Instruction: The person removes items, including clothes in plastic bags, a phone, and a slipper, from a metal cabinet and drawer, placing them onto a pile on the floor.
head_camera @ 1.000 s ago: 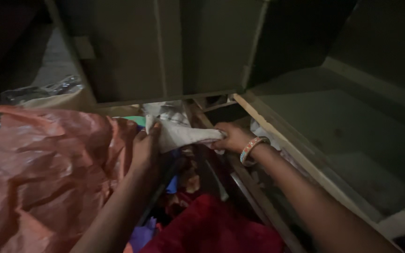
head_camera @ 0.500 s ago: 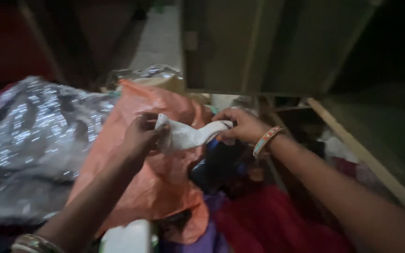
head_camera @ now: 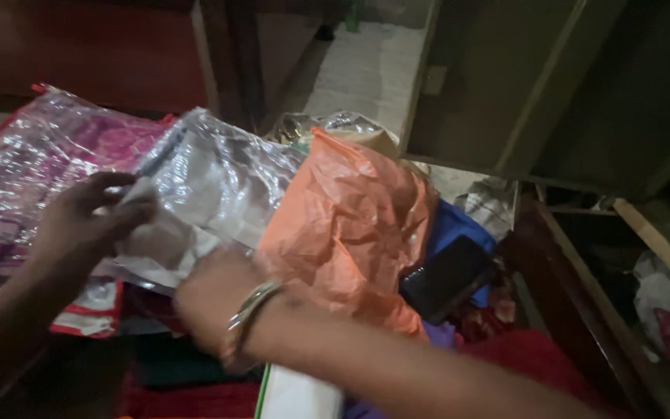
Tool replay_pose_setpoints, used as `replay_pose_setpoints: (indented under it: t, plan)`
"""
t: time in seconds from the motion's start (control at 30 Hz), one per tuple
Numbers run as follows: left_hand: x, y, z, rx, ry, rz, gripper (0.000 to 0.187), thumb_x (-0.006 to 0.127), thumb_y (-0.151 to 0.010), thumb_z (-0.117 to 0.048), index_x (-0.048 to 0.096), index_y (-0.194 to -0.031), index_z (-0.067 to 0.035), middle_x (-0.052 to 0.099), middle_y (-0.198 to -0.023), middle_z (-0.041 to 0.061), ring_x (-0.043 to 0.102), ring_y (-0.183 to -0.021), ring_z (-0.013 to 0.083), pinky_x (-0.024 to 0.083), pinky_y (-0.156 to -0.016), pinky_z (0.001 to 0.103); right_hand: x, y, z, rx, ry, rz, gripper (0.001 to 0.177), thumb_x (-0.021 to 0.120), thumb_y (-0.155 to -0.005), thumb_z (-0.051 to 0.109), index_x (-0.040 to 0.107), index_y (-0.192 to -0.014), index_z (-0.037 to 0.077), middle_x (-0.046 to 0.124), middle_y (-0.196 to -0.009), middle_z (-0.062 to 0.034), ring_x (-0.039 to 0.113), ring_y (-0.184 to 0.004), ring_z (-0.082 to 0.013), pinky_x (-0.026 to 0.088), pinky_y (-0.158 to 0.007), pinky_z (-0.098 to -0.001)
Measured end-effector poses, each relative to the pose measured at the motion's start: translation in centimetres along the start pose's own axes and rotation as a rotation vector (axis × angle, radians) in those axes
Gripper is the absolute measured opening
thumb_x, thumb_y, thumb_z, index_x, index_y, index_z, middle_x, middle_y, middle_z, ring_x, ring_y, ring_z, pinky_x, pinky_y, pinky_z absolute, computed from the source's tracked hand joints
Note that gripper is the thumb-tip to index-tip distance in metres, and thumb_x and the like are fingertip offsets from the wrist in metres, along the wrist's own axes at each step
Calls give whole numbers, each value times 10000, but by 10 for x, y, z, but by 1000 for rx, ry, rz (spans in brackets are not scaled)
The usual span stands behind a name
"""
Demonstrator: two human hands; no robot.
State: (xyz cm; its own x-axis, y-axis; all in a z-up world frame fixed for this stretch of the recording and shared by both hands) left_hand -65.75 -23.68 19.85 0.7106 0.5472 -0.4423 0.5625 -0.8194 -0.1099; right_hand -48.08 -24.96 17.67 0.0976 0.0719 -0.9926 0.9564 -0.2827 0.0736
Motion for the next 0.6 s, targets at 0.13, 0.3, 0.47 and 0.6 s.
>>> replay_pose_setpoints:
  t: [0.13, 0.3, 0.47, 0.6]
  plan:
    - [-55, 12, 38, -46, -155, -28, 569, 703, -913, -318, 633, -1412, -54, 760, -1177, 212, 747, -884, 319, 585, -711, 431, 5, -32, 65, -86, 31, -319, 309, 669, -756, 267, 751, -1017, 122, 704, -1096, -149, 620, -1109, -346, 452, -988, -542]
    - [-93, 35, 73, -145, -323, 58, 492, 727, -913, -368, 710, -1337, -119, 758, -1130, 174, 774, -964, 276, 588, -842, 417, 32, -57, 113, -240, 36, -360, 298, 634, -825, 286, 728, -1088, 182, 693, -1179, -65, 612, -1175, -284, 432, -1066, -505]
    - [-124, 55, 83, -8, -402, 133, 473, 725, -869, -391, 712, -1282, -162, 783, -1173, 70, 768, -1010, 221, 595, -876, 381, 54, -77, 170, -325, 92, -284, 314, 660, -764, 319, 748, -1045, 208, 701, -1153, -31, 590, -1231, -256, 392, -1127, -540]
    - [-143, 67, 105, -40, -83, 229, 474, 710, -809, -323, 716, -1240, -128, 822, -1070, 115, 776, -961, 221, 612, -811, 371, 75, -79, 202, -393, 145, -297, 259, 686, -785, 330, 781, -995, 212, 675, -1277, -58, 513, -1343, -314, 346, -1143, -579]
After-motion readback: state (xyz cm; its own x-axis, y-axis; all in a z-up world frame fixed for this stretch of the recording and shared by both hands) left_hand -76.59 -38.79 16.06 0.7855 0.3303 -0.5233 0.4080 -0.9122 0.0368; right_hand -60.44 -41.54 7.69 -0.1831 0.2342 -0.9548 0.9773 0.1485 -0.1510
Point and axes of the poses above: each hand's wrist, its own y-axis away from the middle knuckle, its own x-axis out of the palm, z = x × y, the point moved 8 cm from there along -y, towards the middle knuckle
